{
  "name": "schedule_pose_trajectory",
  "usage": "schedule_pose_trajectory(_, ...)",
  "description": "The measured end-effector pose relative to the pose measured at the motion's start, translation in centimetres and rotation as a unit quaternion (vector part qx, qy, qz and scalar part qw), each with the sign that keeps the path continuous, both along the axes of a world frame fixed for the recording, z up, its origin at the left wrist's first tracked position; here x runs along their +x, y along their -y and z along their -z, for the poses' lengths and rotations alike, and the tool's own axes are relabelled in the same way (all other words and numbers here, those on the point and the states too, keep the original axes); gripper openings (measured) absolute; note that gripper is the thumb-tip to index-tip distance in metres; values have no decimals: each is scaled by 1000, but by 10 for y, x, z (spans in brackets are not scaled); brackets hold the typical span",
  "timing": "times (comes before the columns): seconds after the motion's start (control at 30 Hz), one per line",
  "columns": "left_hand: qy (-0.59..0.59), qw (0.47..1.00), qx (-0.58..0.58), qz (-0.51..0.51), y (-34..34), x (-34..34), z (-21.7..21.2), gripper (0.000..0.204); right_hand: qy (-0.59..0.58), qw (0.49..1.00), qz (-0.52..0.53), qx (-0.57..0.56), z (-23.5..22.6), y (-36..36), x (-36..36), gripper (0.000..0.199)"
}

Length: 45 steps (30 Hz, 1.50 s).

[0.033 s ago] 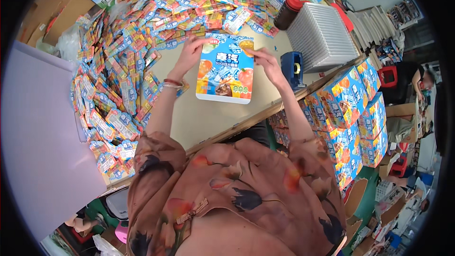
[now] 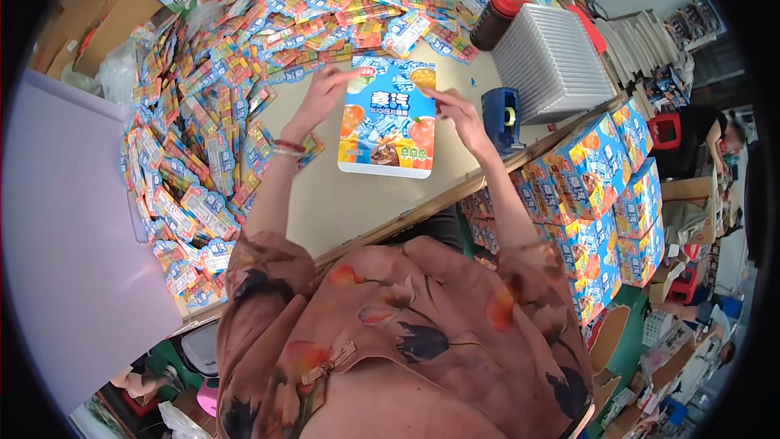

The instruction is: Packing individual small snack packets into cardboard boxes.

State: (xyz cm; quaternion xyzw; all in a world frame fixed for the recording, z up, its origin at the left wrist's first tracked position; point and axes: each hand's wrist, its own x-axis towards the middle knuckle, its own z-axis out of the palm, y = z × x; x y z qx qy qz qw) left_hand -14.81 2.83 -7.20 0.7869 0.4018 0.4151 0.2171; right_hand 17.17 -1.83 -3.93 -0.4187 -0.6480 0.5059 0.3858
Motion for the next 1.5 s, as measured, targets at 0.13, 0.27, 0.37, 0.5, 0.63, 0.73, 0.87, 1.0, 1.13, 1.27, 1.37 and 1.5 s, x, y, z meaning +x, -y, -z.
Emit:
schedule_pose_trajectory(0.13, 115, 944, -297, 89, 70, -8, -44, 43, 13, 998, -6, -67, -32, 68, -13, 46)
schedule_pose_trajectory(0.27, 35, 963, -253, 91, 125, 6, -69, 64, -88, 989, -20, -121, -44, 98, -31, 71)
schedule_pose_trajectory(0.37, 111, 963, -235, 79, 133, 9, -66, 66, -7, 996, 44, -83, -53, 98, -38, 70)
schedule_pose_trajectory(0.5, 23, 989, -142, -18, 140, 16, -67, 58, 152, 985, 78, 33, -51, 100, -42, 62)
schedule_pose_trajectory(0.63, 7, 994, -46, -103, 152, 21, -48, 40, 284, 919, 88, 258, -38, 109, -37, 47)
schedule_pose_trajectory(0.73, 18, 993, 7, -118, 158, 24, -34, 34, 291, 925, 91, 227, -29, 114, -37, 44)
schedule_pose_trajectory(0.87, -10, 990, 59, -126, 160, 23, -28, 34, 253, 935, 81, 236, -20, 114, -35, 40)
schedule_pose_trajectory(1.0, -9, 997, 21, -76, 158, 13, -21, 39, 221, 946, 64, 227, -17, 113, -31, 39)
schedule_pose_trajectory(1.13, -169, 974, 139, -52, 148, 7, -43, 53, 264, 923, 49, 277, -12, 115, -24, 39)
schedule_pose_trajectory(1.27, -264, 943, 106, 170, 124, 20, -52, 71, 332, 892, 35, 305, -13, 119, -22, 45)
schedule_pose_trajectory(1.37, -253, 943, 141, 165, 121, 21, -42, 66, 356, 861, 70, 357, -17, 124, -29, 50)
schedule_pose_trajectory(1.5, -242, 943, 155, 169, 117, 25, -39, 62, 310, 874, 95, 362, -7, 125, -36, 51)
